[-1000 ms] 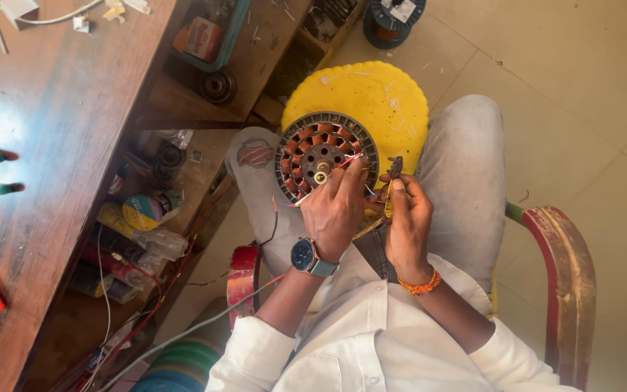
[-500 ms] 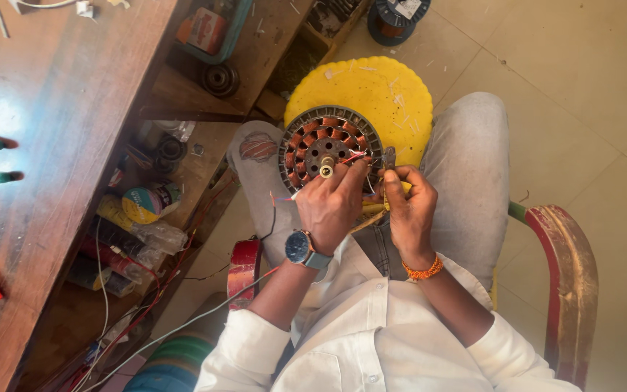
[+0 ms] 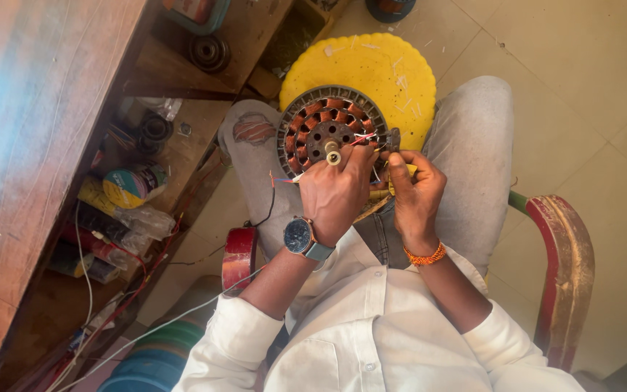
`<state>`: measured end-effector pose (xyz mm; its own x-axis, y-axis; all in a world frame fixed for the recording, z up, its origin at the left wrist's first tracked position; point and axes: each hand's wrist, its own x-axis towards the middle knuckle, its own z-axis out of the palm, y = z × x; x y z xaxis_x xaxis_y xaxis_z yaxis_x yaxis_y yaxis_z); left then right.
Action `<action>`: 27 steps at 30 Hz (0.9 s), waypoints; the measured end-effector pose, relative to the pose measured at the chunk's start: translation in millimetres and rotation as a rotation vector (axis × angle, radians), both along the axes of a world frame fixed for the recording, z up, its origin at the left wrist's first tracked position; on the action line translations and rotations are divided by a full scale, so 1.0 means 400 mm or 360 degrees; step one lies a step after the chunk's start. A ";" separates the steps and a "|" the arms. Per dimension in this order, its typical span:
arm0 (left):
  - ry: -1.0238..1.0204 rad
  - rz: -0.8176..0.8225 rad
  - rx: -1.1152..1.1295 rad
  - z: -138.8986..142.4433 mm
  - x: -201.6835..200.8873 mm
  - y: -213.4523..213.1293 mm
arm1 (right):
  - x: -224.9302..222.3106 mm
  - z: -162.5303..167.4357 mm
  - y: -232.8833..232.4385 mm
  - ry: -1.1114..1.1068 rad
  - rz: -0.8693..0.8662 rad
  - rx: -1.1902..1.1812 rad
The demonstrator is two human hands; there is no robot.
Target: The person sits with a ceiling fan motor stator on their lap and works on its winding wires: they strip insulation from the wire ends by hand, twist the bare copper strands together, and use red-handled wire cutters to trim and prepare the leads. They then sort through a tray of small motor parts and hardware.
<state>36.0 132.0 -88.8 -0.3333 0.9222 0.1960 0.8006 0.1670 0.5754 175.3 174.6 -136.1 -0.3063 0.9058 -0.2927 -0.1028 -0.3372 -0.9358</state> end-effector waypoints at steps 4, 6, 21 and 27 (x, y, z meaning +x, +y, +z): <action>0.0014 0.0011 -0.0054 -0.007 0.002 -0.001 | -0.004 0.005 -0.003 -0.0117 -0.0013 0.0042; 0.0016 0.0011 -0.0059 -0.010 0.004 0.001 | -0.005 0.008 -0.004 -0.0156 -0.0027 0.0034; -0.0091 -0.0032 -0.0071 -0.004 0.001 -0.004 | -0.011 0.009 -0.009 -0.0180 -0.0069 0.0116; -0.0079 -0.0016 -0.0148 -0.005 0.005 -0.001 | -0.013 0.007 -0.013 -0.0180 -0.0094 0.0141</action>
<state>38.0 131.8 -90.8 -0.3311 0.9390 0.0926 0.7733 0.2138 0.5969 170.2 169.3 -133.2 -0.2212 0.9451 -0.2407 -0.0121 -0.2495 -0.9683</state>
